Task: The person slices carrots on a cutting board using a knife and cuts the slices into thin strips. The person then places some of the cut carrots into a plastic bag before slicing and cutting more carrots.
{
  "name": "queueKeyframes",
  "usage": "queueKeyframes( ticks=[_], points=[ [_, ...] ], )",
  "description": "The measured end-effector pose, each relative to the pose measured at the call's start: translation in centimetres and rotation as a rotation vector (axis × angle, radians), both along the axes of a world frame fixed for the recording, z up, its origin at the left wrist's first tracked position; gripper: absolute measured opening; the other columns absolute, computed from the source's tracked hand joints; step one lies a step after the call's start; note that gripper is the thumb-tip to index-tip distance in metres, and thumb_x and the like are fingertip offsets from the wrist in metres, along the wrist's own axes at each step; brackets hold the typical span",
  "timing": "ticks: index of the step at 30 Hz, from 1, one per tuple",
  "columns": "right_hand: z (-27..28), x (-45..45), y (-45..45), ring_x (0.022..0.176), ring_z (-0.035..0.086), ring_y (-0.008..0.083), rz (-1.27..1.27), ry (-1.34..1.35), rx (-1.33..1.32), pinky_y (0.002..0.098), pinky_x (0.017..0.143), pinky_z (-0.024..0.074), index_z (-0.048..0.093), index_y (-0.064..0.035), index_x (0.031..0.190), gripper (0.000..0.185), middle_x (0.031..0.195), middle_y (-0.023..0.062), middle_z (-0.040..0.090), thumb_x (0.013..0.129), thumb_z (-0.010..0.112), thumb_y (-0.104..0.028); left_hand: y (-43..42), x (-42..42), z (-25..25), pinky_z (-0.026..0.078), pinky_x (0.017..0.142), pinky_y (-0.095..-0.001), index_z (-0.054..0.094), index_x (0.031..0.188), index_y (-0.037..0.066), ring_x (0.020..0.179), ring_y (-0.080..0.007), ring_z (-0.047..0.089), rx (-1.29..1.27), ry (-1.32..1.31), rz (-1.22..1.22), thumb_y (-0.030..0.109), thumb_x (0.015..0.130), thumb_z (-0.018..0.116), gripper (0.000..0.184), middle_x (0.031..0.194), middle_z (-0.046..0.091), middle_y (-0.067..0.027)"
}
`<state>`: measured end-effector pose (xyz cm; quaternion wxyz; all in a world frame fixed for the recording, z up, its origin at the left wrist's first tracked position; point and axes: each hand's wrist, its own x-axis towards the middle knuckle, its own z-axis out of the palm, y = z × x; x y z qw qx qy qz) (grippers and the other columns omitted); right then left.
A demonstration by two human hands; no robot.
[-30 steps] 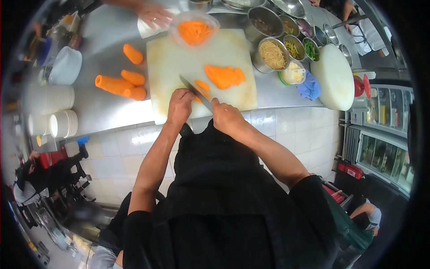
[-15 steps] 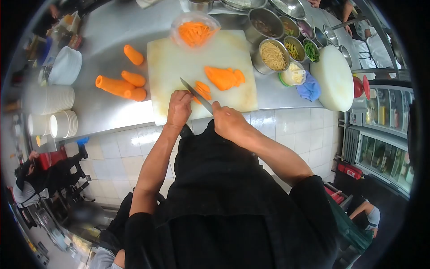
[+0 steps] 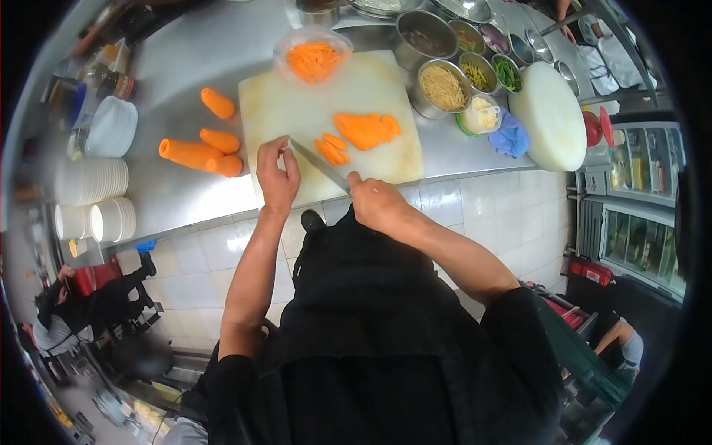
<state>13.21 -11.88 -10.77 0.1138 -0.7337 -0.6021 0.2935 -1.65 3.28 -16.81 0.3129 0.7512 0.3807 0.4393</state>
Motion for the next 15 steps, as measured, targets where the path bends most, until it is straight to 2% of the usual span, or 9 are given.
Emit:
queueKeyframes(
  ticks=[1,4,5,7,10,15],
  points=[
    [-0.4,-0.4,-0.1,0.072,0.066,0.0440,-0.010,0.003,0.004,0.0523,0.065,0.0528,0.048,0.0062,0.102,0.020,0.072,0.0271,0.064,0.084,0.052,-0.002,0.7,0.7,0.9,0.049,0.081,-0.0403,0.069,0.103,0.002,0.089,-0.0348,0.059,0.004,0.003,-0.010,-0.004,0.082,0.063,0.022,0.096,0.064,-0.0157],
    [-1.4,-1.3,-0.4,0.070,0.067,0.0432,0.016,0.012,0.071,0.0502,0.064,0.0537,0.049,0.0071,0.102,0.022,0.071,0.0242,0.066,0.080,0.052,0.001,2.7,3.8,2.2,0.049,0.082,-0.0397,0.071,0.099,0.002,0.092,-0.0332,0.060,0.170,0.279,-0.350,-0.004,0.079,0.064,0.022,0.093,0.067,-0.0130],
    [-1.5,-1.4,-0.5,0.070,0.067,0.0432,0.005,0.011,0.077,0.0502,0.064,0.0537,0.049,0.0071,0.102,0.022,0.071,0.0242,0.066,0.080,0.052,0.001,3.3,5.0,2.1,0.049,0.082,-0.0397,0.071,0.099,0.002,0.092,-0.0332,0.060,0.178,0.279,-0.360,-0.004,0.079,0.064,0.022,0.093,0.067,-0.0130],
    [-1.4,-1.4,-0.7,0.071,0.067,0.0427,0.004,0.022,0.077,0.0493,0.064,0.0542,0.049,0.0073,0.102,0.022,0.072,0.0245,0.066,0.081,0.051,0.001,4.0,7.3,1.2,0.049,0.084,-0.0403,0.071,0.098,0.003,0.093,-0.0331,0.060,0.305,0.391,-0.633,-0.004,0.076,0.063,0.025,0.094,0.067,-0.0128],
    [-1.1,-1.4,-0.6,0.077,0.070,0.0405,-0.015,0.010,0.003,0.0472,0.069,0.0556,0.052,0.0061,0.101,0.019,0.080,0.0257,0.068,0.083,0.053,0.000,4.5,9.6,0.4,0.048,0.086,-0.0402,0.069,0.098,0.003,0.096,-0.0326,0.058,0.476,0.382,-0.784,-0.004,0.075,0.062,0.025,0.098,0.067,-0.0115],
    [-1.1,-1.4,-1.0,0.078,0.070,0.0400,-0.070,0.068,0.010,0.0470,0.069,0.0557,0.052,0.0058,0.103,0.020,0.081,0.0249,0.068,0.084,0.052,-0.001,5.0,10.8,0.2,0.045,0.089,-0.0397,0.067,0.097,0.005,0.100,-0.0304,0.056,0.395,0.556,-0.871,-0.005,0.072,0.065,0.027,0.103,0.064,-0.0089]
  ],
)
